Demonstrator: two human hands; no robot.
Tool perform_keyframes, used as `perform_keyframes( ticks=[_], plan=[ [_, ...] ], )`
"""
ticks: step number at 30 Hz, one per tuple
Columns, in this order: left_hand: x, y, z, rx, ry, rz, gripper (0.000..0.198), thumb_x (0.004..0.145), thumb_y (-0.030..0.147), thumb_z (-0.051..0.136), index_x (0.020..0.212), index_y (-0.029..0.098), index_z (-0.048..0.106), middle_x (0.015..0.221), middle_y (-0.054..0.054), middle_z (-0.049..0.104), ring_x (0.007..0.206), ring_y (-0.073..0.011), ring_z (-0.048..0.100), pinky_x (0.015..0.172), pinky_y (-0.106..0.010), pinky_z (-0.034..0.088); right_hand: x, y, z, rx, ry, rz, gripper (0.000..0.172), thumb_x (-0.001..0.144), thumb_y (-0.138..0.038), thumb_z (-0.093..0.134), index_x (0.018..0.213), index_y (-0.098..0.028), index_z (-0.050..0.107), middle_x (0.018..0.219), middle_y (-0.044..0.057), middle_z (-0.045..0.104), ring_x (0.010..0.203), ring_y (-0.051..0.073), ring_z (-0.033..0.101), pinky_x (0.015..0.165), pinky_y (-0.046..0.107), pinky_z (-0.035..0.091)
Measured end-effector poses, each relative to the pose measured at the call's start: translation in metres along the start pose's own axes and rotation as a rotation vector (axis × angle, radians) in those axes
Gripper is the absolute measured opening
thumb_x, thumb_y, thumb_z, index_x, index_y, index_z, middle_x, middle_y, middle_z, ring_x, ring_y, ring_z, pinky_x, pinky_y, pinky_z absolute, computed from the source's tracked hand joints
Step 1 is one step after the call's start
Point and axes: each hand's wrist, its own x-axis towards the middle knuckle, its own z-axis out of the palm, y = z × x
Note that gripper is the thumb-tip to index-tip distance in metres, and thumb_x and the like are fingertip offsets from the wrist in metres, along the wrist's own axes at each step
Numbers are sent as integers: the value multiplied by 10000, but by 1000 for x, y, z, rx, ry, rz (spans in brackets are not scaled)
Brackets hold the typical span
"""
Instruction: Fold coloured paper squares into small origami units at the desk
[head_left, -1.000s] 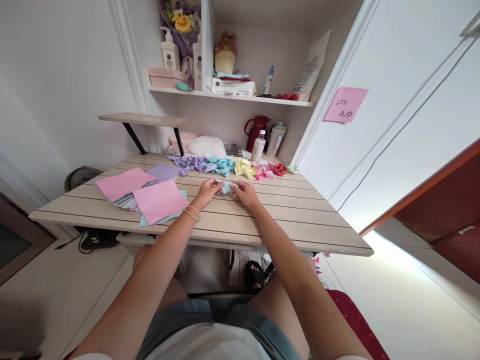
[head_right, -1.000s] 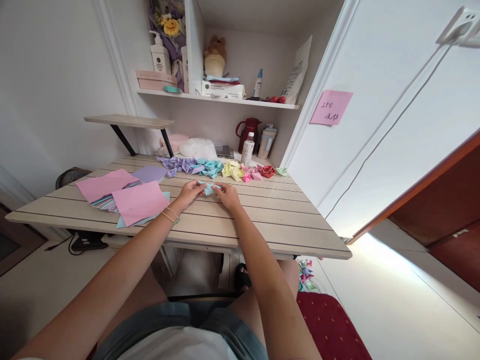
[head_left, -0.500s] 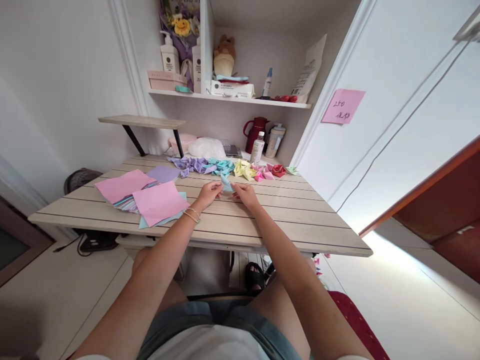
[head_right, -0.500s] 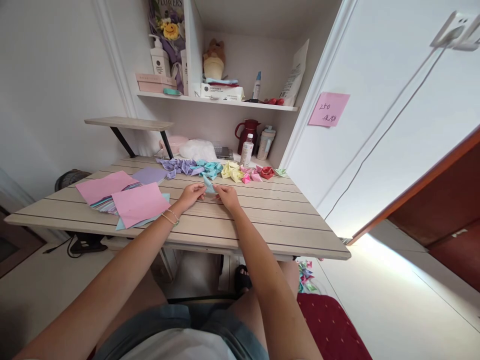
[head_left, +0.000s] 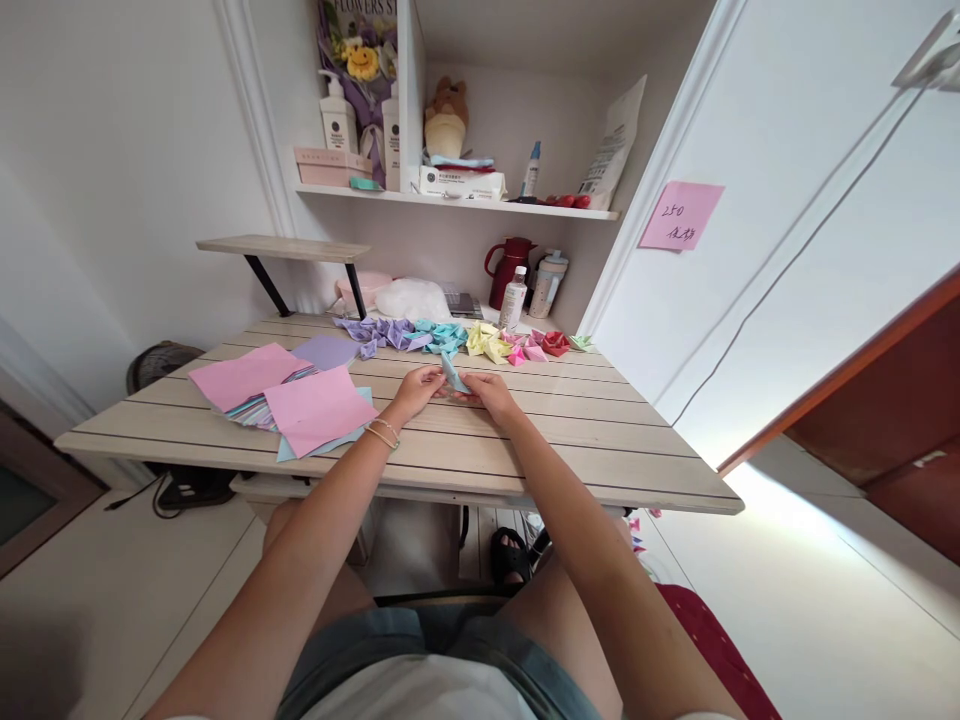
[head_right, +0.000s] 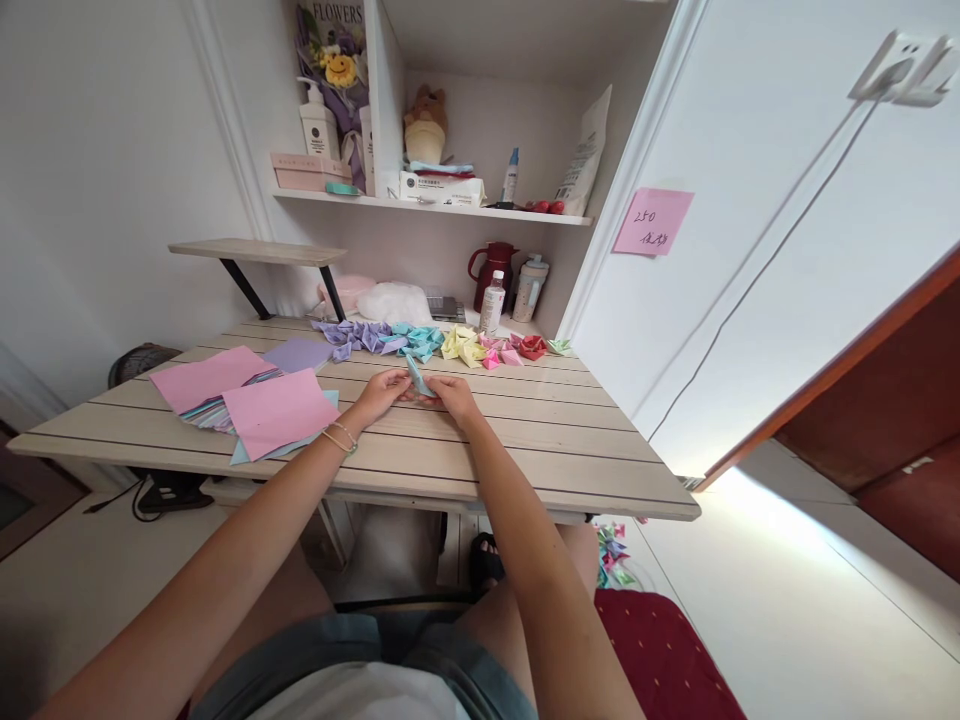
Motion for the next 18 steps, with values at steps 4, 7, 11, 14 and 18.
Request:
perform_keyframes(
  ticks=[4,7,11,14,18],
  plan=[
    [1,0,0,8,12,-9,348,650,387,728,861,123,648,755,-51,673,608,-138,630,632,-274,492,-1,-2,1,-59,-16,12,238,787,-353,597,841,-141,691,756,49,694,740,195,672,703,313,569],
    [1,0,0,20,7,-9,363,652,406,721,869,123,653,732,-45,670,601,-136,621,631,-276,492,-1,-1,1,-104,-21,15,284,820,-362,544,968,-152,665,805,47,693,731,184,673,663,297,567],
    [0,2,0,44,3,-13,368,661,428,705,862,123,658,701,-32,662,589,-131,605,620,-269,485,0,1,-1,-136,-15,11,291,805,-335,539,1022,-171,642,802,36,687,717,164,662,575,246,546],
    [-1,5,1,55,1,-11,368,663,427,701,869,124,661,677,-21,653,584,-126,595,611,-261,478,1,3,-2,-165,-28,6,281,757,-293,578,997,-164,647,710,14,675,671,139,643,561,219,530],
    [-3,8,2,62,-17,-5,373,659,421,706,881,123,667,659,-21,650,588,-127,585,600,-255,474,1,5,-1,-219,-35,-32,293,721,-267,606,987,-152,643,595,-14,641,551,108,598,543,204,510]
  ],
)
